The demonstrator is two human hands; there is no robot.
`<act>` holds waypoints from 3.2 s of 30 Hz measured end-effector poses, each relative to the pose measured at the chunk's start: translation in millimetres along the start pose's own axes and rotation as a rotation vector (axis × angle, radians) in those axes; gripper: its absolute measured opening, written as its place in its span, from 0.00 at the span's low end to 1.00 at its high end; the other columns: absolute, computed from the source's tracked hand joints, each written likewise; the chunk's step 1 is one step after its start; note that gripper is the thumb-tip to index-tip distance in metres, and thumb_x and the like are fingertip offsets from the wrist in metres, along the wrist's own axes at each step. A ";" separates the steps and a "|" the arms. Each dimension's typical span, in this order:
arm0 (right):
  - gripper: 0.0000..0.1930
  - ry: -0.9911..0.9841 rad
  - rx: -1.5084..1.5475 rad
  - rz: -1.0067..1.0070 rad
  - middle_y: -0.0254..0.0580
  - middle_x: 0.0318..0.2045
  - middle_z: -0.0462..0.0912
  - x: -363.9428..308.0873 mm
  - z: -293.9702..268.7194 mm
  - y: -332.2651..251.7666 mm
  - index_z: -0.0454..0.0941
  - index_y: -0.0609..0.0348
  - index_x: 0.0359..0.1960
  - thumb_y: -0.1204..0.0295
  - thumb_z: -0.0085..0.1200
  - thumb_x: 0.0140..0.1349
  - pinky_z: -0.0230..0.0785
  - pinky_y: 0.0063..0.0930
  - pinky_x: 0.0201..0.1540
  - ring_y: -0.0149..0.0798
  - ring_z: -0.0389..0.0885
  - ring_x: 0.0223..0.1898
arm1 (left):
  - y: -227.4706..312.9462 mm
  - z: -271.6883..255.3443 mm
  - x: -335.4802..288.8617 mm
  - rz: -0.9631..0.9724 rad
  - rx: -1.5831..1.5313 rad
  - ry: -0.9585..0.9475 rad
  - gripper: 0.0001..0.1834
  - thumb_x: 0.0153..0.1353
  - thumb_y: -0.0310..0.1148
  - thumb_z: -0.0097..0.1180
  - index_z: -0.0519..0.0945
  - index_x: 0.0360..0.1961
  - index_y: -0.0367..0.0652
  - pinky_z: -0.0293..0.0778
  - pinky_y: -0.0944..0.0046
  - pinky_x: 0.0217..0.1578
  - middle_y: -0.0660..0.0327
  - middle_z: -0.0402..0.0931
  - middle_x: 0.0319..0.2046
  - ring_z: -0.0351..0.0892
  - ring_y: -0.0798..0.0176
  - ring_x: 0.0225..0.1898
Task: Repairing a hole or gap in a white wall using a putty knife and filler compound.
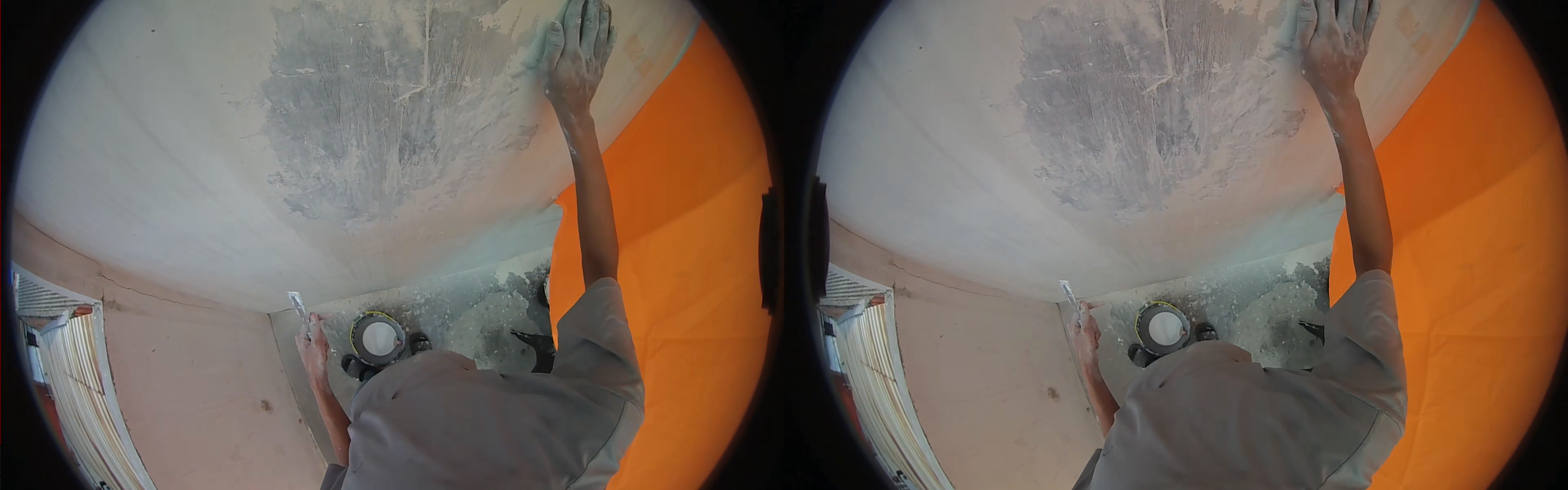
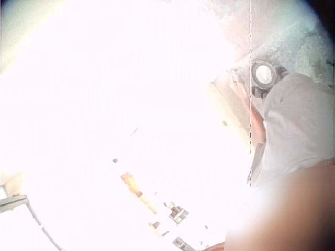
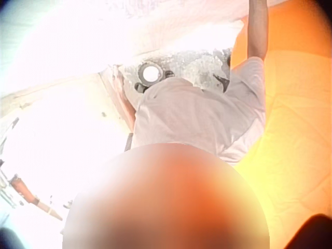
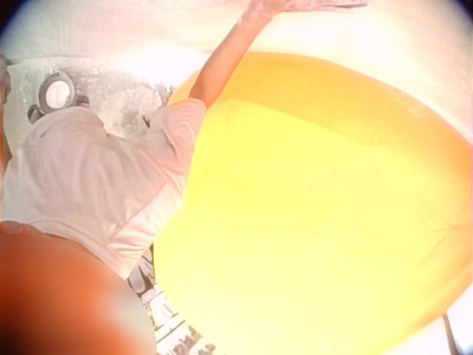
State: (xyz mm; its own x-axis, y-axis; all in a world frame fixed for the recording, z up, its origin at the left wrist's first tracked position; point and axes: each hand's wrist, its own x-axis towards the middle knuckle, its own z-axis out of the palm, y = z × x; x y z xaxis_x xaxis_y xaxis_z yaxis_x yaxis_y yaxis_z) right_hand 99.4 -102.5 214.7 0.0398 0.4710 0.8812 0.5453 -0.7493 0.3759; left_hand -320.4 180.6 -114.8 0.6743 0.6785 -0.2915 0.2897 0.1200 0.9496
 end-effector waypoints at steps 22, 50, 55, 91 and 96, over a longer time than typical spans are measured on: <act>0.32 0.140 0.224 0.246 0.60 0.77 0.54 -66.8 24.6 -10.4 0.58 0.66 0.75 0.58 0.38 0.76 0.25 0.63 0.77 0.62 0.46 0.79 | -18.0 24.1 -10.8 -0.101 0.000 0.022 0.21 0.74 0.50 0.54 0.86 0.43 0.41 0.48 0.70 0.11 0.76 0.55 0.12 0.53 0.78 0.10; 0.33 0.254 0.011 0.258 0.53 0.80 0.47 46.8 -12.6 34.1 0.48 0.64 0.78 0.61 0.36 0.77 0.27 0.54 0.79 0.55 0.40 0.80 | -30.1 32.6 -34.5 -0.123 0.130 0.008 0.20 0.75 0.48 0.53 0.88 0.44 0.43 0.48 0.68 0.13 0.76 0.56 0.11 0.54 0.78 0.11; 0.40 -0.277 -0.050 -0.501 0.20 0.80 0.48 -148.1 36.9 -94.8 0.49 0.36 0.80 0.41 0.42 0.69 0.25 0.44 0.82 0.29 0.45 0.80 | -36.6 39.5 -41.1 -0.162 0.134 -0.011 0.22 0.74 0.53 0.53 0.87 0.44 0.45 0.46 0.70 0.12 0.77 0.55 0.11 0.53 0.79 0.11; 0.42 -0.205 0.138 -0.099 0.35 0.79 0.53 14.1 2.8 -121.1 0.55 0.42 0.79 0.35 0.42 0.68 0.28 0.52 0.80 0.41 0.47 0.80 | -34.2 -26.1 22.0 -0.158 0.125 -0.088 0.22 0.73 0.53 0.53 0.88 0.45 0.47 0.49 0.69 0.12 0.75 0.57 0.11 0.55 0.77 0.10; 0.44 -0.163 0.064 -0.275 0.27 0.79 0.54 -32.6 24.2 -110.5 0.55 0.43 0.79 0.33 0.41 0.66 0.25 0.53 0.81 0.38 0.48 0.80 | -23.9 -32.5 31.4 -0.126 0.114 -0.110 0.23 0.73 0.54 0.52 0.88 0.45 0.47 0.48 0.69 0.11 0.75 0.57 0.10 0.56 0.77 0.10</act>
State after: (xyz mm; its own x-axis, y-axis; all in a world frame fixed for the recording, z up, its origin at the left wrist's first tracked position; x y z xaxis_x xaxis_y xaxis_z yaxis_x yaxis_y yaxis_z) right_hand 58.1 -23.8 137.5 0.0142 0.7242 0.6895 0.6057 -0.5548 0.5703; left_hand -328.3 222.7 -142.9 0.6959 0.5795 -0.4241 0.4475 0.1120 0.8872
